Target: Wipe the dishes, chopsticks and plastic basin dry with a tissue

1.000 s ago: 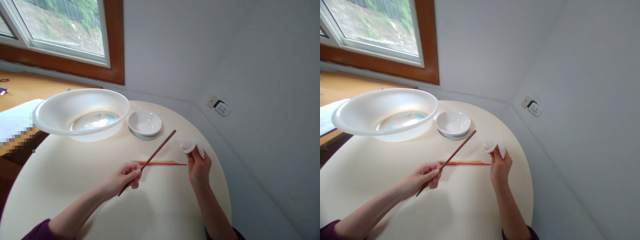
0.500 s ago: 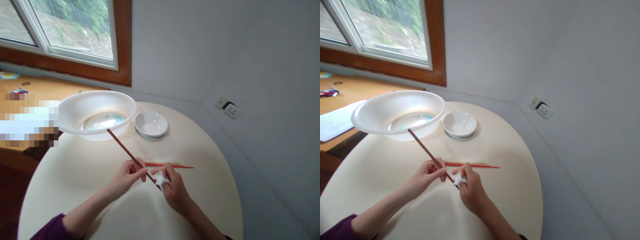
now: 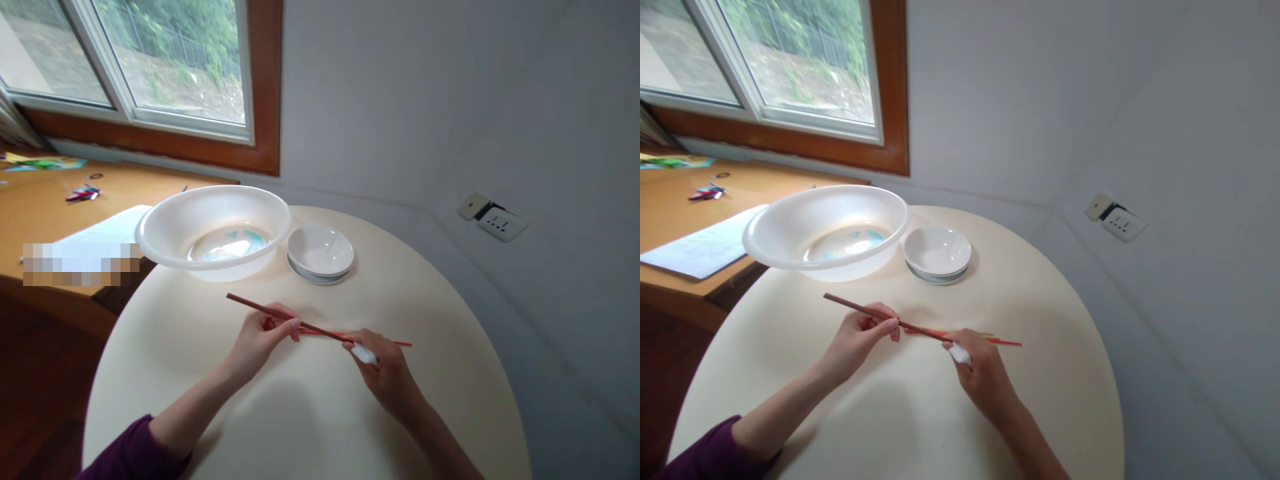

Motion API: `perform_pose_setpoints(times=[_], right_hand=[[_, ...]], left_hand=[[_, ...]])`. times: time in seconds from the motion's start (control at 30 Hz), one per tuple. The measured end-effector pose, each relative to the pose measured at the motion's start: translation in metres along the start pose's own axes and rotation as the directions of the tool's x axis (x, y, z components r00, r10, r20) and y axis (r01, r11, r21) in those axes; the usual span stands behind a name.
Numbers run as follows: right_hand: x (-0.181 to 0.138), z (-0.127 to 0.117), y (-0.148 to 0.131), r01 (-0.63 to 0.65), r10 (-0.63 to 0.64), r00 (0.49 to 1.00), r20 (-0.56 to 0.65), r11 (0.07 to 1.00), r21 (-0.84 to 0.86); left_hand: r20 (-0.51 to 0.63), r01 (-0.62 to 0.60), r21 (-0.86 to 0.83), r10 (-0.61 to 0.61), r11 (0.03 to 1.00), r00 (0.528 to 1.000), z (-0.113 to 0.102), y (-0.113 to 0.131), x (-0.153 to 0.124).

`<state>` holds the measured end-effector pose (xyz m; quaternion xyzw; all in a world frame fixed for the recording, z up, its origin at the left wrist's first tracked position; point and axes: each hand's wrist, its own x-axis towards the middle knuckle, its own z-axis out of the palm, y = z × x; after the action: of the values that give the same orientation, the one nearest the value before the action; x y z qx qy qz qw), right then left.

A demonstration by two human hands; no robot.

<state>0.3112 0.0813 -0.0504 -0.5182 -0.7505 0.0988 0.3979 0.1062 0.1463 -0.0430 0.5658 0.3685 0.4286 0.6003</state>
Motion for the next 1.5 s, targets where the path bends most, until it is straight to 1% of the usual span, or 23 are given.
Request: perform_pose_setpoints(times=[0.1,0.2,0.3,0.4,0.5,0.63,0.77,0.87,0.97,1.07,1.17,1.27,1.37,1.5], right_hand=[[0.001,-0.011,0.008,-0.083,0.082,0.993,-0.082,0.996,-0.016],[-0.001,-0.016,0.015,-0.151,0.148,0.975,-0.165,0.988,-0.011],[-0.003,-0.016,0.021,-0.176,0.172,0.96,-0.22,0.984,0.001],[-0.002,-0.015,0.023,-0.19,0.196,0.948,-0.25,0.981,0.049],[-0.002,-0.015,0.025,-0.253,0.284,0.913,-0.293,0.957,0.141],[-0.001,-0.015,0.024,-0.319,0.395,0.878,-0.271,0.904,0.284],[0.0,-0.018,0.026,-0.429,0.538,0.808,-0.239,0.816,0.387],[-0.001,-0.02,0.031,-0.455,0.583,0.769,-0.262,0.787,0.416],[-0.002,-0.022,0.036,-0.476,0.607,0.744,-0.279,0.775,0.416],[-0.003,-0.022,0.04,-0.484,0.608,0.737,-0.294,0.779,0.398],[-0.004,-0.023,0.044,-0.475,0.589,0.74,-0.324,0.8,0.367],[-0.005,-0.023,0.048,-0.477,0.578,0.745,-0.334,0.811,0.34],[-0.006,-0.022,0.049,-0.497,0.597,0.742,-0.306,0.796,0.346],[-0.007,-0.019,0.051,-0.524,0.62,0.739,-0.262,0.774,0.355]], left_hand=[[-0.071,-0.038,-0.083,0.032,0.996,0.997,-0.011,0.0,0.005],[-0.122,-0.052,-0.141,0.035,0.989,0.992,-0.017,0.0,0.007],[-0.144,-0.049,-0.175,0.024,0.983,0.989,-0.018,0.001,0.007],[-0.159,-0.058,-0.192,0.027,0.98,0.987,-0.018,0.002,0.007],[-0.176,-0.066,-0.205,0.029,0.976,0.984,-0.018,0.002,0.009],[-0.183,-0.062,-0.209,0.023,0.976,0.983,-0.02,0.0,0.009],[-0.19,-0.08,-0.188,0.043,0.979,0.981,-0.021,-0.001,0.009],[-0.214,-0.092,-0.181,0.052,0.979,0.975,-0.02,0.0,0.01],[-0.231,-0.087,-0.207,0.038,0.975,0.972,-0.02,0.003,0.01],[-0.21,-0.052,-0.266,-0.005,0.963,0.978,-0.02,0.006,0.009],[-0.164,-0.002,-0.344,-0.057,0.939,0.985,-0.02,0.008,0.008],[-0.109,0.024,-0.428,-0.078,0.903,0.991,-0.021,0.009,0.008],[-0.025,0.068,-0.545,-0.097,0.836,0.995,-0.023,0.008,0.009],[0.099,0.164,-0.692,-0.133,0.703,0.986,-0.027,0.007,0.009]])
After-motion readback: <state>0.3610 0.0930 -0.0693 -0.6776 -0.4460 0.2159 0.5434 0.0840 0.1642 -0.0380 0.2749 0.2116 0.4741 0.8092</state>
